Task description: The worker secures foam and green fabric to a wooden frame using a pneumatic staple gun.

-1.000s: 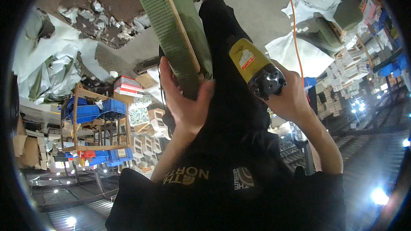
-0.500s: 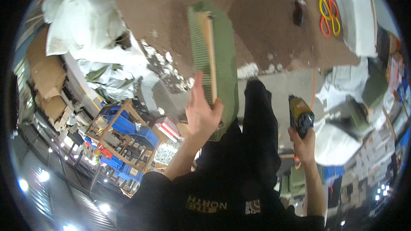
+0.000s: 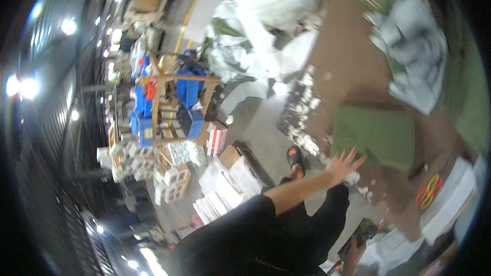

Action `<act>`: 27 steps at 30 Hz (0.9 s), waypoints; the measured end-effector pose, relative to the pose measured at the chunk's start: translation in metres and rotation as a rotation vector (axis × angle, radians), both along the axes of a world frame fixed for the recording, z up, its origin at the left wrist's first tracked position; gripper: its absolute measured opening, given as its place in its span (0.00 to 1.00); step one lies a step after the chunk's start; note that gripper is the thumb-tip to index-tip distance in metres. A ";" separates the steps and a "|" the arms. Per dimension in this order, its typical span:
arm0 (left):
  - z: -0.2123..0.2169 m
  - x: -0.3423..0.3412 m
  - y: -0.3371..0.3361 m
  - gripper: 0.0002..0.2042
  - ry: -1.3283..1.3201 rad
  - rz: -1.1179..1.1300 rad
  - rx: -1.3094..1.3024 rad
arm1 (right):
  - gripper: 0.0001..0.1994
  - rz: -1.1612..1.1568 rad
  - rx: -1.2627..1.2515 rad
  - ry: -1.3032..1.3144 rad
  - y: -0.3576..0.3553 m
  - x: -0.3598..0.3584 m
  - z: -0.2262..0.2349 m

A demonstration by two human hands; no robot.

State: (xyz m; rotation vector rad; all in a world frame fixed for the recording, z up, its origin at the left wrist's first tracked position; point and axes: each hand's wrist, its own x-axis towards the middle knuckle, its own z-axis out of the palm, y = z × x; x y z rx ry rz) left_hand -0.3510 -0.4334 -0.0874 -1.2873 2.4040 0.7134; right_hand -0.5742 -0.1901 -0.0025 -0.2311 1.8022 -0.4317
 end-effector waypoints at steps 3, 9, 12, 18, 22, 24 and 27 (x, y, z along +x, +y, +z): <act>0.017 0.045 0.086 0.32 0.060 0.406 0.175 | 0.26 0.108 -0.249 0.019 -0.029 0.023 0.012; 0.108 0.153 0.195 0.30 0.433 0.722 0.389 | 0.45 1.338 -0.459 0.303 -0.125 0.130 0.129; 0.174 0.209 0.199 0.34 0.601 0.856 0.377 | 0.34 1.339 -0.358 0.079 -0.143 0.220 0.146; 0.151 0.274 0.243 0.37 1.169 1.380 -0.176 | 0.19 1.523 -0.762 -0.281 -0.150 0.395 0.145; 0.194 0.331 0.230 0.34 1.102 1.764 -0.237 | 0.20 1.505 -0.770 -0.630 -0.157 0.482 0.190; 0.236 0.354 0.223 0.33 1.020 1.829 -0.184 | 0.20 1.568 -0.675 -0.626 -0.164 0.506 0.201; 0.240 0.357 0.209 0.33 1.227 1.759 -0.420 | 0.19 1.433 -0.881 -0.637 -0.170 0.517 0.208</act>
